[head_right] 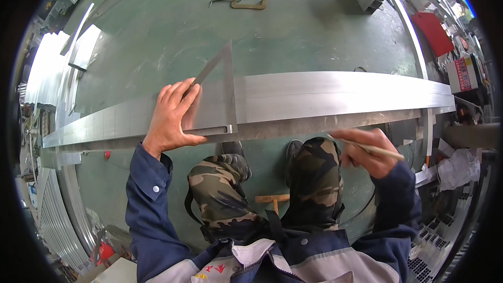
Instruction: The person uses a set square and a pencil to mark straight lines along a long metal profile. They repeatedly reposition the square and draw lines on the metal surface, then set the tools aside.
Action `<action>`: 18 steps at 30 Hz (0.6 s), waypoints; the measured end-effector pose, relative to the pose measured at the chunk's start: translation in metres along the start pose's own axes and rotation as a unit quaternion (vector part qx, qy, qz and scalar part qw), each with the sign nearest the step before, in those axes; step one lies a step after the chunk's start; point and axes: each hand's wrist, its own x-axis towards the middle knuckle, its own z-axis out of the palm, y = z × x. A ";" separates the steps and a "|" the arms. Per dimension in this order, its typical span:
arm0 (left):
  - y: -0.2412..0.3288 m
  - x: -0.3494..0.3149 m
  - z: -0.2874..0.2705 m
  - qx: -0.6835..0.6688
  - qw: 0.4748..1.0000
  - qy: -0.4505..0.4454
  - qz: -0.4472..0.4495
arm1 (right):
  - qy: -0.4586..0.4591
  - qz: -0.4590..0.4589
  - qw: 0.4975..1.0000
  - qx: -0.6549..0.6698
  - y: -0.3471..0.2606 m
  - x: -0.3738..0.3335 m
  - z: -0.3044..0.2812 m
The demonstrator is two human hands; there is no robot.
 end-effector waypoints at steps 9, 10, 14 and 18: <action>-0.007 0.000 0.002 -0.009 1.000 0.015 0.009 | 0.171 -0.212 0.962 -0.030 -0.032 0.146 0.083; -0.007 0.003 0.005 -0.014 1.000 0.017 0.011 | 0.185 -0.194 0.963 -0.014 -0.029 0.156 0.088; -0.010 0.003 0.003 -0.017 1.000 0.019 0.011 | 0.215 -0.241 0.946 -0.028 -0.017 0.199 0.105; -0.008 0.006 0.002 -0.025 0.999 0.019 0.007 | 0.256 -0.234 0.937 -0.034 -0.012 0.216 0.115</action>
